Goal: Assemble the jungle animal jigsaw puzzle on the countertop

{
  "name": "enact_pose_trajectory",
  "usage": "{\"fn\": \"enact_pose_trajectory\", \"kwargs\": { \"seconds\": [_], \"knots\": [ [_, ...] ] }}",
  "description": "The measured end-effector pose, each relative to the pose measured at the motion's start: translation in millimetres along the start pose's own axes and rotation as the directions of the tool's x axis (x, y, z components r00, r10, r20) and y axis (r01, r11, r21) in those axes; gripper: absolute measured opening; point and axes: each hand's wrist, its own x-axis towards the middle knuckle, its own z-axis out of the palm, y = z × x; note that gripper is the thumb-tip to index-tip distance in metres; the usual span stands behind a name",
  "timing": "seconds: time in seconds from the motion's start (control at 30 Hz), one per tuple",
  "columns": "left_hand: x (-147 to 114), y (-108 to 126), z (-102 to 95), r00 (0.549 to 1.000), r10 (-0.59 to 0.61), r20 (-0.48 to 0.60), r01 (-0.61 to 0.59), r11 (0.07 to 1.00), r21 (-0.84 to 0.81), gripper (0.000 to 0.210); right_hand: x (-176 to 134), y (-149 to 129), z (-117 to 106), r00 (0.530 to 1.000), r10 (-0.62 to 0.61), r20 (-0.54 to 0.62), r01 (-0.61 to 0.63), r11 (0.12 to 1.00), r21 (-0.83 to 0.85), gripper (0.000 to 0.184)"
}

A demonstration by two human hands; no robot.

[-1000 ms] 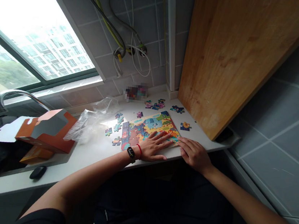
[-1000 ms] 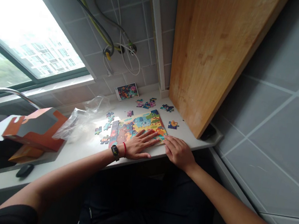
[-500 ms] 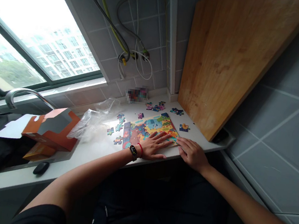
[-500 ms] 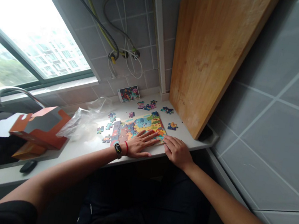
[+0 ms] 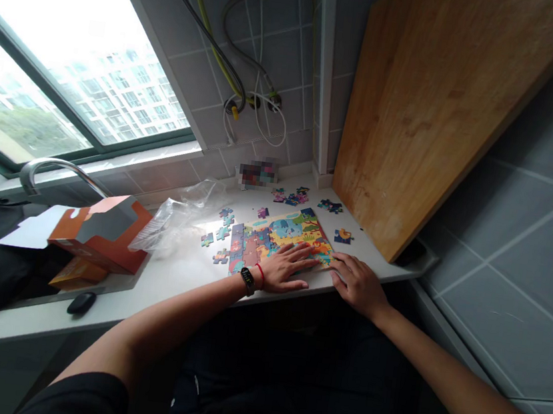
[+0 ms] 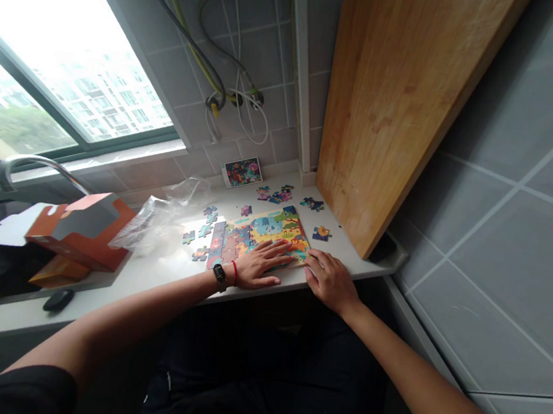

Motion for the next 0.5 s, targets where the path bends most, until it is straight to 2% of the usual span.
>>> {"fn": "enact_pose_trajectory", "kwargs": {
  "seconds": [0.1,0.23,0.3,0.37,0.43,0.5],
  "knots": [
    [-3.7,-0.1,-2.3,0.995,-0.007,-0.101,0.000,0.998,-0.064,0.069,-0.3,0.0,0.7,1.000,0.001,0.001,-0.001,1.000,-0.005,0.020],
    [-6.5,4.5,-3.9,0.985,-0.001,-0.174,-0.017,0.994,-0.104,0.060,-0.4,0.7,1.1,1.000,-0.018,-0.007,0.018,1.000,-0.023,0.019],
    [-8.0,7.4,-4.2,0.964,-0.033,-0.265,-0.007,0.989,-0.148,0.054,-0.6,1.4,1.6,1.000,-0.024,-0.014,0.024,0.999,-0.027,0.019],
    [-11.5,7.7,-5.3,0.902,-0.146,-0.407,0.067,0.977,-0.203,0.045,-1.2,2.1,2.3,1.000,-0.024,-0.017,0.023,0.999,-0.025,0.020],
    [-18.3,2.8,-8.3,0.799,-0.285,-0.529,0.178,0.953,-0.244,0.039,-2.1,2.7,3.1,1.000,-0.024,-0.019,0.023,0.999,-0.027,0.020],
    [-29.8,-8.7,-14.0,0.712,-0.374,-0.594,0.271,0.927,-0.259,0.036,-2.7,2.7,3.6,0.999,-0.028,-0.022,0.028,0.999,-0.033,0.021]
  ]
}}
